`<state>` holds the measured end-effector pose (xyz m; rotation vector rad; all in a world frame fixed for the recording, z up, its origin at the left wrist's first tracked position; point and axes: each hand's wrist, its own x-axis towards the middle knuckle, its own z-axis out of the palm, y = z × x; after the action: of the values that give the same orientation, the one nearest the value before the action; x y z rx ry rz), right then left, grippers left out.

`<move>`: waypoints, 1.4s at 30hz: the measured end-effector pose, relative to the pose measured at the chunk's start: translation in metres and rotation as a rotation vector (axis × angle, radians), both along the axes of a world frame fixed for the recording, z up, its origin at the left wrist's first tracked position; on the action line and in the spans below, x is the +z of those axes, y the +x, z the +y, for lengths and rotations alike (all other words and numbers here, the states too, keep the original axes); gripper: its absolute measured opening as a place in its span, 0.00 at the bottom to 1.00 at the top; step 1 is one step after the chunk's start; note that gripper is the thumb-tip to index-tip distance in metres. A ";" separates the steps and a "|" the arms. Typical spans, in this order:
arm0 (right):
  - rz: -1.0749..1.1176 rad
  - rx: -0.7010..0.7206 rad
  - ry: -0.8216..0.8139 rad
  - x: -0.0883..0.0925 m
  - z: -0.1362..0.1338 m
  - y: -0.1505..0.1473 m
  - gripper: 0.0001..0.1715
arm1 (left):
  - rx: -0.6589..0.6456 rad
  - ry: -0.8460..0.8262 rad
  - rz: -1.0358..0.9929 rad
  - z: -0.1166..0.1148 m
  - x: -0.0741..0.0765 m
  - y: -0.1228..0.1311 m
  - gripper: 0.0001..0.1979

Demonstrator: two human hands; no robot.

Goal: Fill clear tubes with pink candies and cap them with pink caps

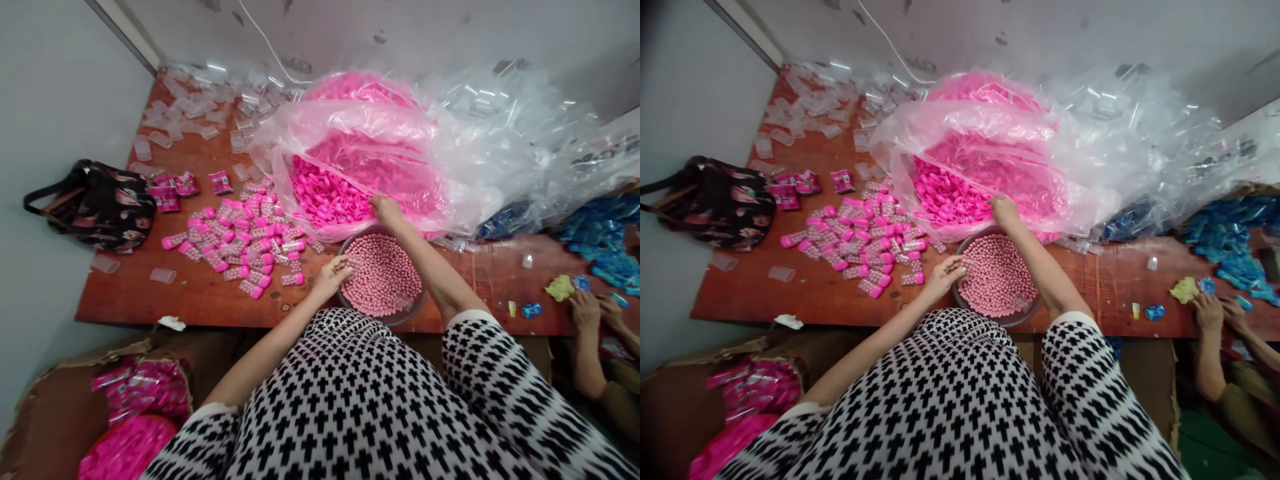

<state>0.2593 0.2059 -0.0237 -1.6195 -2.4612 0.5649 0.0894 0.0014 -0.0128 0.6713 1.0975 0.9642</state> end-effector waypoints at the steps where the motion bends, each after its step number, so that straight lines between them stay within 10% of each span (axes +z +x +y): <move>1: -0.029 0.033 -0.008 -0.005 0.008 -0.005 0.17 | 0.003 -0.006 -0.006 0.001 0.001 -0.001 0.23; 9: 0.135 0.022 0.012 -0.007 0.015 0.002 0.15 | 0.154 -0.004 -0.014 0.017 0.015 -0.003 0.20; 22: 0.448 0.126 0.084 0.033 -0.115 -0.003 0.20 | 0.371 0.021 -0.223 0.046 0.030 0.015 0.21; 33: 0.914 -0.108 -0.190 0.042 -0.134 0.016 0.17 | 0.198 0.162 -0.068 0.022 0.029 0.014 0.22; 42: 0.592 0.347 0.071 0.081 -0.138 0.012 0.11 | 0.057 0.444 0.421 0.009 0.032 0.006 0.16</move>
<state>0.2709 0.0677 0.0568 -0.8285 -2.2606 0.8441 0.0952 0.0109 0.0190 1.2533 1.2835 1.1608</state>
